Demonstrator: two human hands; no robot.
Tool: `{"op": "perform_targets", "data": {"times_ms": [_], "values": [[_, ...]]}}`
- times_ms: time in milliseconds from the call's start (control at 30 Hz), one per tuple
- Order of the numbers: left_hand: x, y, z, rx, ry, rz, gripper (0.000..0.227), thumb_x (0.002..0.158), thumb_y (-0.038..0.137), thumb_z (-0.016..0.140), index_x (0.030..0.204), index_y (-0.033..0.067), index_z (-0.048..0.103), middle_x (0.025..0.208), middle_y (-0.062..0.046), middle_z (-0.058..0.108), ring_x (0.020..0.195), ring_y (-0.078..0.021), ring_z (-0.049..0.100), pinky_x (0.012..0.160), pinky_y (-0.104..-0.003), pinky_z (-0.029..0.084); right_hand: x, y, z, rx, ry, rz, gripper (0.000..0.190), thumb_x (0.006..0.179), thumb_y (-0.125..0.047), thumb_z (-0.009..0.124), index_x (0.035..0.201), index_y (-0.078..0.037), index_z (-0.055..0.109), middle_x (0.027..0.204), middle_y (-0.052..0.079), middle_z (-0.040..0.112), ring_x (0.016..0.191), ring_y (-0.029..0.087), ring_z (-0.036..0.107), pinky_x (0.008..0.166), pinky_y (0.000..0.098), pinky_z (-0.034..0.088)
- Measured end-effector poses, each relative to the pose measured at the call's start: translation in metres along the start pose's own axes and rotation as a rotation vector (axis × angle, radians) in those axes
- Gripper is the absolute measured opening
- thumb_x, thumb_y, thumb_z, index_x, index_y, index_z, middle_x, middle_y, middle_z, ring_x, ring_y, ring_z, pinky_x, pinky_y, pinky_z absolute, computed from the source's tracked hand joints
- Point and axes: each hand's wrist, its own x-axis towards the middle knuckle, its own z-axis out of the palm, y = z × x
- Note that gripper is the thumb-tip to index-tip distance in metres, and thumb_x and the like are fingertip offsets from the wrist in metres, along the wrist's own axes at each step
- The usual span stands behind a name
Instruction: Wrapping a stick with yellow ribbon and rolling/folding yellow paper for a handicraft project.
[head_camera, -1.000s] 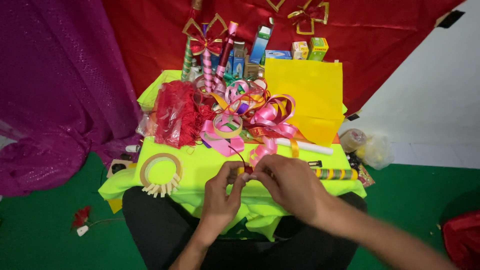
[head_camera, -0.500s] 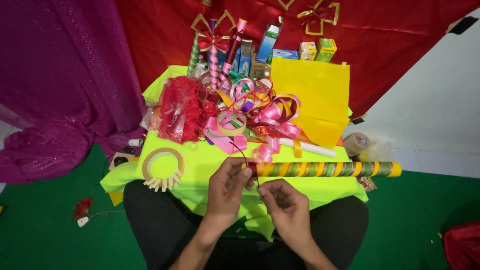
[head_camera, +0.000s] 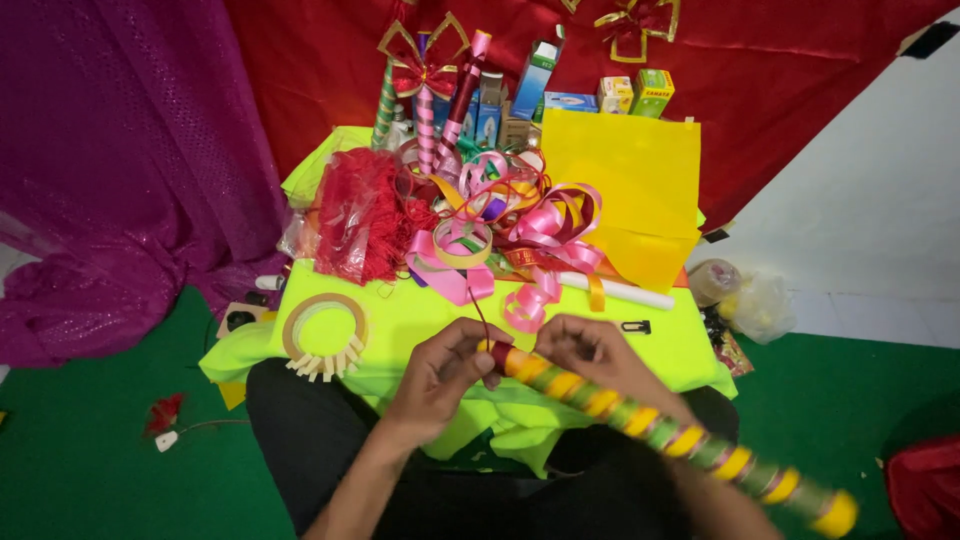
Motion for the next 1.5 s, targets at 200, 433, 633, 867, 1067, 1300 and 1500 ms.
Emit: {"op": "perform_targets", "data": {"times_ms": [200, 433, 633, 867, 1067, 1300, 1500], "values": [[0.016, -0.012, -0.022, 0.276, -0.050, 0.089, 0.026, 0.097, 0.011, 0.067, 0.119, -0.0033, 0.068, 0.087, -0.013, 0.069, 0.083, -0.0187, 0.065, 0.079, -0.041, 0.060, 0.023, -0.081, -0.014, -0.441, -0.039, -0.065, 0.008, 0.091, -0.005, 0.068, 0.094, 0.001, 0.067, 0.072, 0.012, 0.065, 0.070, 0.023, 0.062, 0.061, 0.0363, 0.058], [0.041, -0.015, -0.048, 0.417, -0.092, 0.065, 0.017, 0.097, 0.010, 0.069, 0.110, -0.0001, 0.068, 0.088, -0.013, 0.072, 0.083, -0.0200, 0.068, 0.082, -0.039, 0.060, 0.052, -0.081, -0.002, -0.561, -0.075, -0.137, 0.009, 0.096, -0.008, 0.062, 0.099, 0.000, 0.065, 0.077, 0.018, 0.069, 0.075, 0.031, 0.073, 0.063, 0.0399, 0.061], [0.063, -0.022, -0.069, 0.562, -0.108, 0.067, 0.015, 0.097, 0.009, 0.070, 0.108, 0.0010, 0.066, 0.086, -0.015, 0.072, 0.083, -0.0218, 0.072, 0.079, -0.040, 0.061, 0.079, -0.041, 0.005, -0.603, -0.046, -0.162, 0.007, 0.099, -0.010, 0.060, 0.101, -0.005, 0.062, 0.070, 0.010, 0.069, 0.064, 0.028, 0.073, 0.056, 0.0375, 0.058], [0.087, -0.028, -0.099, 0.766, -0.224, 0.021, 0.015, 0.098, 0.010, 0.067, 0.110, 0.0028, 0.064, 0.090, -0.018, 0.070, 0.093, -0.0342, 0.069, 0.087, -0.051, 0.054, 0.106, 0.010, 0.012, -0.571, 0.118, -0.243, 0.008, 0.099, -0.012, 0.062, 0.104, -0.007, 0.065, 0.071, 0.011, 0.070, 0.065, 0.028, 0.073, 0.057, 0.0363, 0.059], [0.096, -0.030, -0.109, 0.950, -0.256, -0.082, 0.015, 0.098, 0.017, 0.067, 0.112, 0.0104, 0.068, 0.095, -0.016, 0.073, 0.104, -0.0372, 0.067, 0.096, -0.051, 0.049, 0.113, 0.038, 0.024, -0.578, 0.166, -0.286, 0.009, 0.098, -0.015, 0.066, 0.104, -0.008, 0.066, 0.075, 0.011, 0.068, 0.070, 0.034, 0.072, 0.059, 0.0401, 0.058], [0.087, -0.074, -0.104, 0.976, 0.022, 0.109, 0.023, 0.091, 0.005, 0.073, 0.107, 0.0193, 0.079, 0.106, -0.007, 0.064, 0.101, -0.0283, 0.064, 0.095, -0.044, 0.052, 0.114, 0.059, 0.037, -0.517, 0.358, -0.410, 0.005, 0.098, -0.012, 0.069, 0.100, -0.008, 0.070, 0.072, 0.012, 0.066, 0.069, 0.033, 0.069, 0.062, 0.0391, 0.058], [0.071, -0.079, -0.081, 0.862, 0.262, 0.223, 0.029, 0.088, -0.001, 0.076, 0.112, 0.0150, 0.082, 0.100, -0.008, 0.067, 0.091, -0.0264, 0.073, 0.083, -0.040, 0.059, 0.111, 0.057, 0.045, -0.479, 0.373, -0.397, 0.005, 0.097, -0.010, 0.070, 0.099, -0.005, 0.070, 0.074, 0.014, 0.068, 0.071, 0.033, 0.070, 0.063, 0.0385, 0.060]]}}
